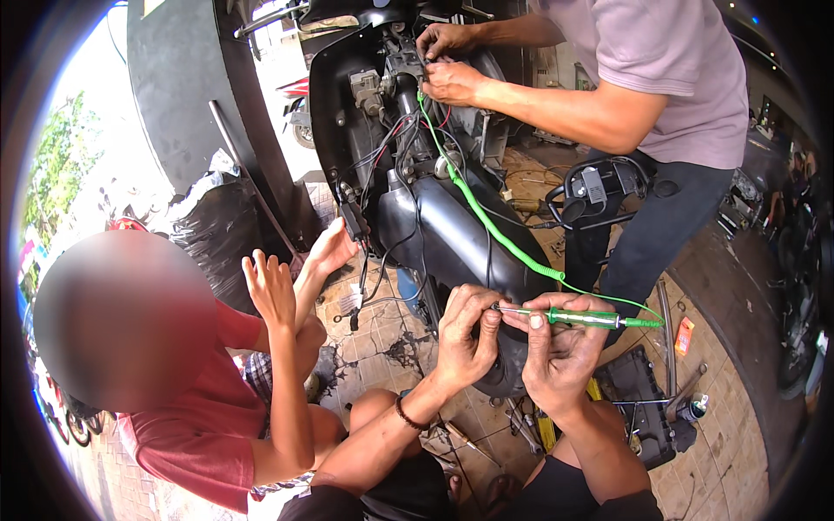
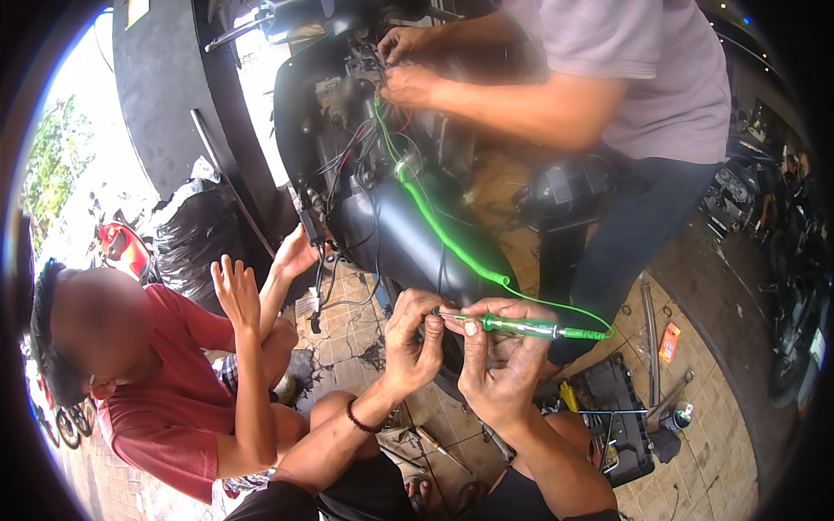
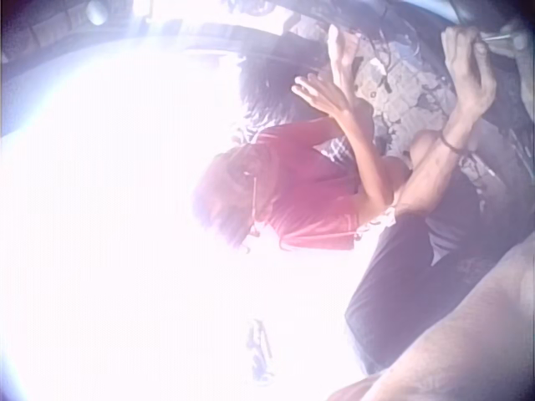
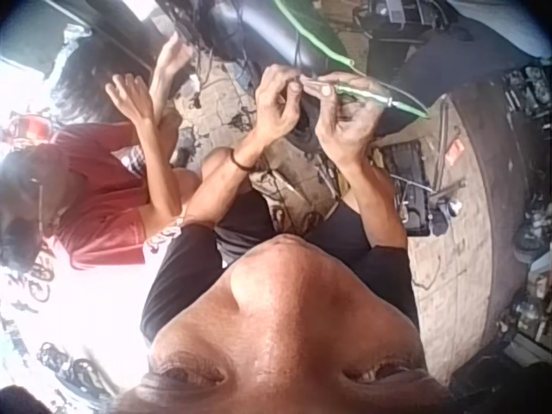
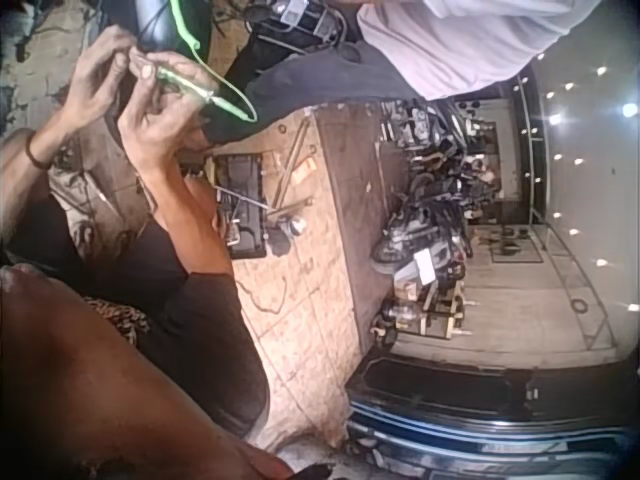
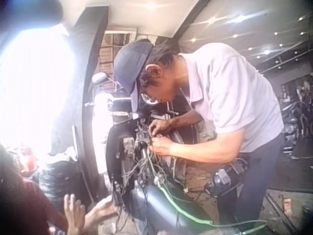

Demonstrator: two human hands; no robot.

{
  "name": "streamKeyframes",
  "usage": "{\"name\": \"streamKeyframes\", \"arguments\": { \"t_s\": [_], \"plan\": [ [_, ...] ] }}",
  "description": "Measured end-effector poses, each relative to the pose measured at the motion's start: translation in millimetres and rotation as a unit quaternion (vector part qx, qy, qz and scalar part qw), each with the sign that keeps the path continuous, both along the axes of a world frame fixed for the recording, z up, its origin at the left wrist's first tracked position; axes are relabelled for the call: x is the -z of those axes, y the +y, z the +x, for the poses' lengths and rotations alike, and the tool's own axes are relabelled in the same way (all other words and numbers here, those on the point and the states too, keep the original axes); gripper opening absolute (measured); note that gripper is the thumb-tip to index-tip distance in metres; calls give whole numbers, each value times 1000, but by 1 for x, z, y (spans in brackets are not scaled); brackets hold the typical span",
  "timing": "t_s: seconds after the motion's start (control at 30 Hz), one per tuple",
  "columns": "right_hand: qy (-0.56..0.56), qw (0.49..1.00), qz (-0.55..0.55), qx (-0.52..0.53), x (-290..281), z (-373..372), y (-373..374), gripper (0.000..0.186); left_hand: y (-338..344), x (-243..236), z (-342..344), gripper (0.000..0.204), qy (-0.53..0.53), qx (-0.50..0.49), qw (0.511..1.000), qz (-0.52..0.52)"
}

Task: The person works on the wiring system of a motorcycle by handling wires, connecting a light component, and testing connections with a voltage tester tool while others assist.

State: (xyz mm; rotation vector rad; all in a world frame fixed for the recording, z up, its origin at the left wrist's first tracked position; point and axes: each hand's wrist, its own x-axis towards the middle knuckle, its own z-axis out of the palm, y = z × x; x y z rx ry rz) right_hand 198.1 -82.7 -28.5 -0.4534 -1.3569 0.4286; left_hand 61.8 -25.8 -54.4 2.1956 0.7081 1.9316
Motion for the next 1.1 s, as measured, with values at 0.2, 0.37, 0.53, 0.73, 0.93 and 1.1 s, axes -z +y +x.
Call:
{"name": "streamKeyframes", "arguments": {
  "t_s": [0.2,0.37,0.53,0.73,0.93,1.1],
  "plan": [
    [17,1000,4,-6,0,-2,0,42,0,-2,2,10,-13,4,1000,7],
    [3,1000,4,21,0,-1,-1,43,2,-1,1,8,-17,3,1000,4],
    [14,1000,12,19,0,-3,-1,44,2,0,0,9,-17,6,1000,7],
    [8,999,21,25,0,-1,-2,42,1,1,1,10,-14,0,1000,7],
    [-10,999,35,25,1,0,-1,42,1,1,1,10,-12,-9,1000,5],
    [-56,997,32,45,0,2,-1,41,2,2,2,12,-6,-18,999,27]
  ]
}}
